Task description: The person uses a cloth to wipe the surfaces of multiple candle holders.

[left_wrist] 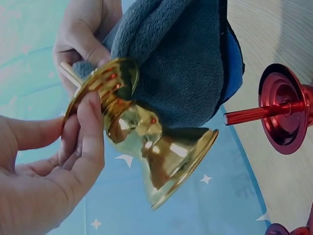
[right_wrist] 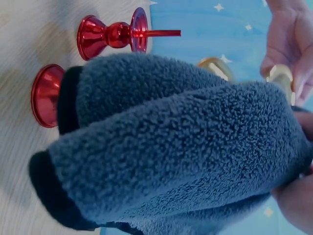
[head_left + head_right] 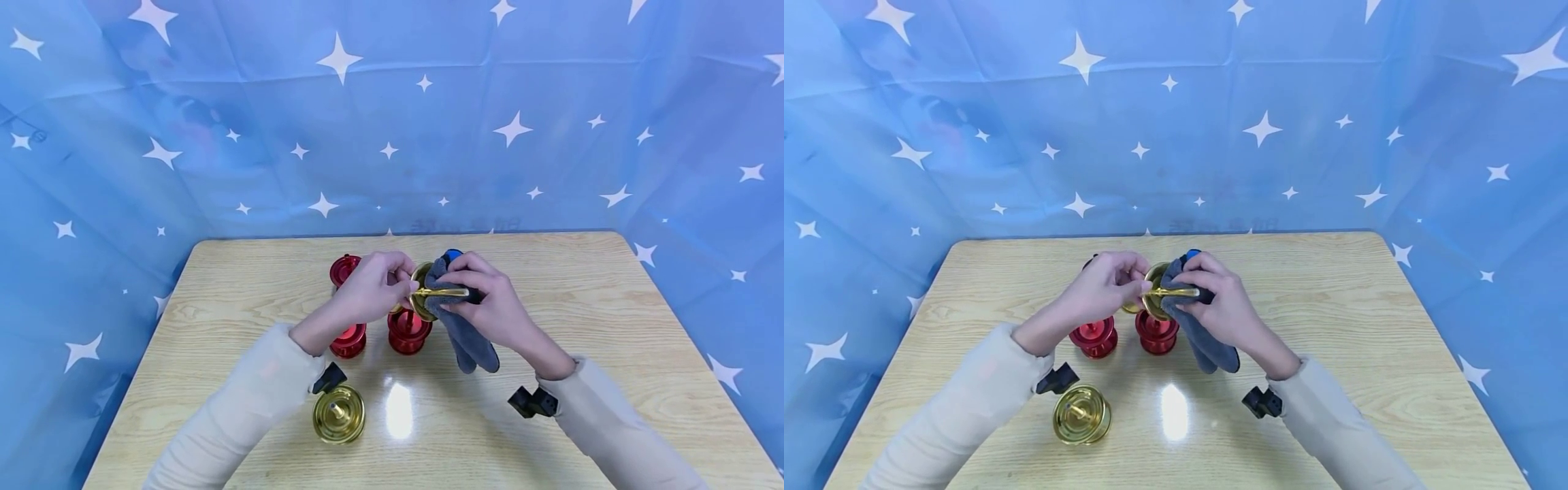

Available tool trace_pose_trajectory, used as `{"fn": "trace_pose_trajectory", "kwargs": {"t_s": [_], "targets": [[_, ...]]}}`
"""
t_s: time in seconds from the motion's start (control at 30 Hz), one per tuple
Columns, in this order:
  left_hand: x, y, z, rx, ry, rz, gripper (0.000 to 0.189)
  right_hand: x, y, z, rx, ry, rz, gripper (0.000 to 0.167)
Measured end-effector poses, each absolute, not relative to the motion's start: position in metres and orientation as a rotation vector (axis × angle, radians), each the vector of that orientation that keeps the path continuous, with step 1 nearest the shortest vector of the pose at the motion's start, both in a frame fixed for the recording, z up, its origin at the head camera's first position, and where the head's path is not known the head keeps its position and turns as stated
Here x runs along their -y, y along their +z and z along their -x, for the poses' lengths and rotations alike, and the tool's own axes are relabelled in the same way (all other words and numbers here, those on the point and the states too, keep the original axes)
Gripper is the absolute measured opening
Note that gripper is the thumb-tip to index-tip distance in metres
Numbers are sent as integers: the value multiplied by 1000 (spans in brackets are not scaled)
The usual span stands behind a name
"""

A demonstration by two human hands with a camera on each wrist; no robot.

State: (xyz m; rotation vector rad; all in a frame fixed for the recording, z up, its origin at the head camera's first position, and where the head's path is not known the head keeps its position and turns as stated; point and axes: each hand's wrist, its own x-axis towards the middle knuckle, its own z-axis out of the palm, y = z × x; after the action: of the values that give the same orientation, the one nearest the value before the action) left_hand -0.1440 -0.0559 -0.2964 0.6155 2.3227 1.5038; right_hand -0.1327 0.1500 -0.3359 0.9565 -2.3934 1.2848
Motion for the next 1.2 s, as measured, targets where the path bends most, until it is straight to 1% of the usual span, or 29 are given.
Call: {"fn": "trace_pose_trajectory", "kwargs": {"t_s": [0.2,0.33,0.7,1.07,1.2], "targets": [[59,-292,145,-2213,1489,-625,6,-157,-333,138,2354,1275,-1197,33],[58,-289,145,-2178,1504,-588,7,-158,-334,140,2324,1284,-1259,33],[56,-289,145,-2362,1416,-476,9,-156,-331,137,2354,1357,-1148,29],[54,-288,146,-2322,1463,-422,10,-165,-307,129,2292,1456,-1126,33],[57,-290,148,-2274,1510,-410,11,-174,-295,128,2251,1519,-1074,36]]}}
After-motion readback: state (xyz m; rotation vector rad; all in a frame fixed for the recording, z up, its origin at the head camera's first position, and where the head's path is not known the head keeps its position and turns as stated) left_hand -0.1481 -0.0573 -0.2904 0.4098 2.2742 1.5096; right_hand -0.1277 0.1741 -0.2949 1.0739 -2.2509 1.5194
